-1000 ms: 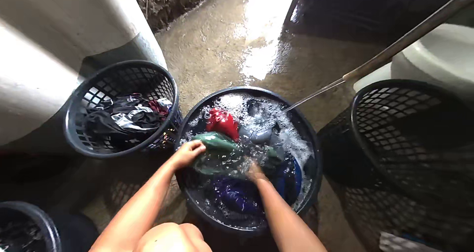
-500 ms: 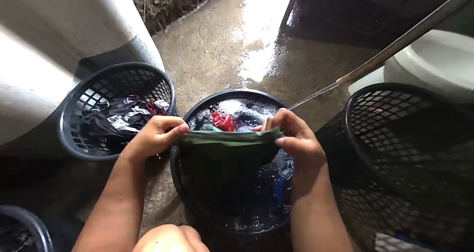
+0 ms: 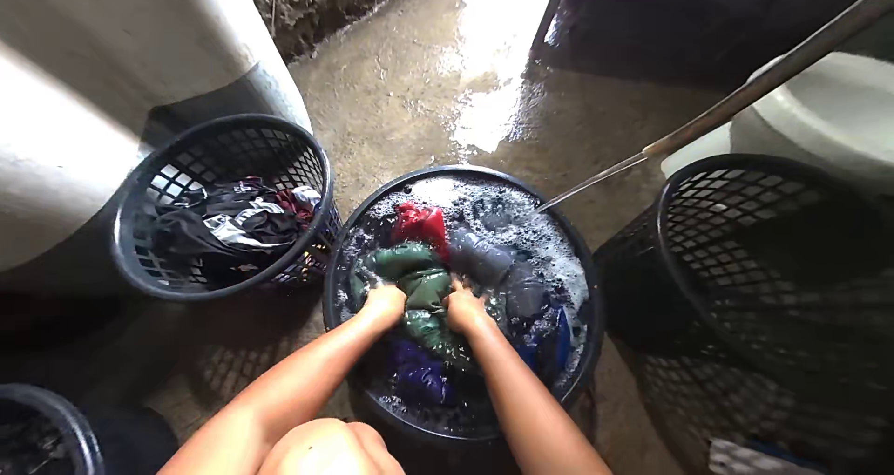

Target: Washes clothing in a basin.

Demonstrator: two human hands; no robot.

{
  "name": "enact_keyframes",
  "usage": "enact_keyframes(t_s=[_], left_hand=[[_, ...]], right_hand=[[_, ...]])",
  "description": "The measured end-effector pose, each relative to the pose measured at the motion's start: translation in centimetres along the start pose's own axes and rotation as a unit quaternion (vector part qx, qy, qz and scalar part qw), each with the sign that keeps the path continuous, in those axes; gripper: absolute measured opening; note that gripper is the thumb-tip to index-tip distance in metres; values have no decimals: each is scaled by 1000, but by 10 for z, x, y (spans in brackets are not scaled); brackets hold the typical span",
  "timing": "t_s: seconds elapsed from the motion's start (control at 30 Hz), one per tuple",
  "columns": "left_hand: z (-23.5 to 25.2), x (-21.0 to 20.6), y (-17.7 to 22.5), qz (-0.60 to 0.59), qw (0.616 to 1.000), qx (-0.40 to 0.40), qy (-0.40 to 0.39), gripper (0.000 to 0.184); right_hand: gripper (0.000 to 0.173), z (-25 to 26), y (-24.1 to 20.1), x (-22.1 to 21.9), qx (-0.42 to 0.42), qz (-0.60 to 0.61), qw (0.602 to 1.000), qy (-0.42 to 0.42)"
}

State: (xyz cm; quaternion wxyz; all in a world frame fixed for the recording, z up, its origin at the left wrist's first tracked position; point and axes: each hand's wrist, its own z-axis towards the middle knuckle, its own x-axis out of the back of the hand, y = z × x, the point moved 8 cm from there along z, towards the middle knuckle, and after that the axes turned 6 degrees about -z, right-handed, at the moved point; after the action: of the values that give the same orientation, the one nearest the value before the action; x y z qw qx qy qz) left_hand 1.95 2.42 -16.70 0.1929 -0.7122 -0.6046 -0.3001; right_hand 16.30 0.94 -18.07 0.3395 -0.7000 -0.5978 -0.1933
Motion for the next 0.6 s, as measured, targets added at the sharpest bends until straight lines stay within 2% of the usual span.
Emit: enact_keyframes(t_s=[0.1, 0.2, 0.27, 0.33, 0.37, 0.43, 0.47, 0.53, 0.6], left_hand=[[2, -13, -11, -18, 1000, -5, -4, 29], [7, -17, -26, -21, 1000, -16, -11, 40], [9, -1, -31, -57, 997, -29, -35, 40], [0, 26, -37, -133, 987, -89, -28, 35], [-12, 42, -42, -196, 973, -116, -20, 35], [-51, 77, -50, -347, 923, -167, 17, 31], [-75, 97, -51, -395, 893, -207, 64, 27], [-128, 143, -48, -407, 833, -314, 205, 22], [-189, 181, -41, -368, 756, -422, 339, 23]], right_hand=[[39, -8, 3, -13, -36, 35, 999, -12], [48, -12, 8, -29, -47, 71, 996, -14], [52, -7, 14, -31, -24, 53, 998, -21], [56, -3, 21, -12, 29, 57, 998, -28], [49, -2, 25, 6, 73, 93, 993, -16], [25, -18, 30, 55, 159, 226, 961, 23], [18, -39, 28, 83, 196, 291, 936, 35], [13, -96, 15, 140, 289, 350, 887, 88], [9, -159, 1, 184, 397, 312, 840, 198]])
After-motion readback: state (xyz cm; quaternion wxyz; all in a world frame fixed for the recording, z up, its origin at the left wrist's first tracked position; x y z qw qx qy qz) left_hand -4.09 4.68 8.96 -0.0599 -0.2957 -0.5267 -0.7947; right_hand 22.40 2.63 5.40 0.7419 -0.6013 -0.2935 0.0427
